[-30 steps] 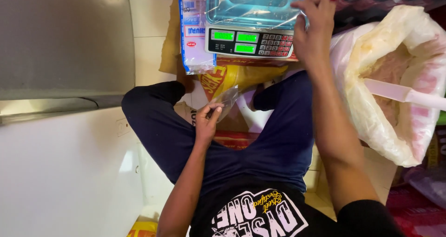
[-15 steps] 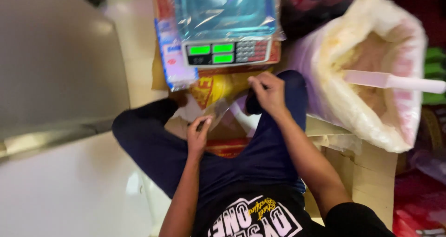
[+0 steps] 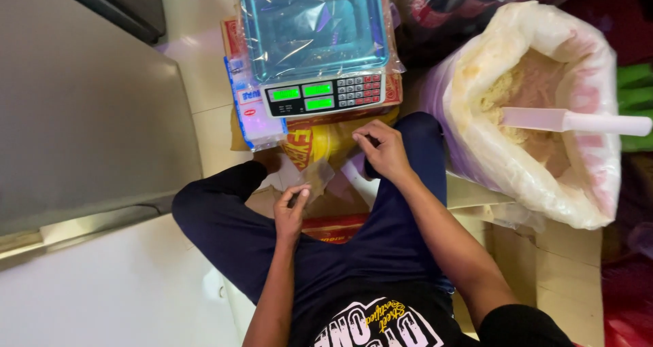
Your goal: The person is portioning sugar from a large bulk sack into smaller plastic bags using a scoop and a digital scale.
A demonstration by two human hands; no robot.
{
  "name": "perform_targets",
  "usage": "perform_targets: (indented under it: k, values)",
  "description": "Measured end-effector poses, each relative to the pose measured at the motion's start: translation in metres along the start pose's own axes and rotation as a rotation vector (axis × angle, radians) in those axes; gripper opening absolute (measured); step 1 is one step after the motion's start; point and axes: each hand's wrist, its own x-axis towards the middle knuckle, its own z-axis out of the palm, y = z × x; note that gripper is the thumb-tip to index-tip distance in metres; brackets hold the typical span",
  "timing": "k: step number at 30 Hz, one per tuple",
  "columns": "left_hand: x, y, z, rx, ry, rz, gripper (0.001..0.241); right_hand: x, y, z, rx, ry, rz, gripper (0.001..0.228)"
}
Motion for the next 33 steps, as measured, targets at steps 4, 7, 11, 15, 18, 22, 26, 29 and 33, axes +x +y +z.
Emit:
perform_targets:
  k: [4,7,11,15,18,22,26,29,33]
  values:
    - [0.002,-0.001,0.001,-0.001,-0.005,0.026,0.017,0.000,0.002,0.000,-0.002,-0.010,0.003,0.001]
    - [0.002,0.000,0.003,0.022,-0.008,0.045,0.016,0.000,0.006,-0.003,0.002,-0.048,-0.001,0.002]
    - [0.000,-0.007,0.004,0.003,-0.002,0.063,0.015,0.000,0.002,-0.004,0.008,-0.107,0.024,0.005]
    - [0.001,0.003,0.006,-0.026,-0.005,0.085,0.015,0.002,-0.003,-0.004,-0.012,-0.156,0.024,0.005]
    - [0.001,0.003,0.008,-0.041,-0.020,0.099,0.016,0.001,-0.005,-0.003,-0.019,-0.181,0.040,0.005]
    - [0.000,0.004,0.007,-0.052,-0.045,0.114,0.015,0.000,-0.006,-0.003,-0.037,-0.194,0.035,0.005]
    - [0.004,-0.003,0.006,-0.063,-0.046,0.126,0.014,0.012,-0.002,-0.005,-0.063,-0.131,-0.052,0.008]
    - [0.003,0.000,0.006,-0.062,-0.036,0.110,0.014,0.052,-0.015,-0.018,-0.138,-0.061,-0.197,0.006]
    - [0.004,0.010,0.008,-0.092,-0.035,0.139,0.012,0.113,-0.031,-0.020,-0.264,-0.017,-0.296,0.011]
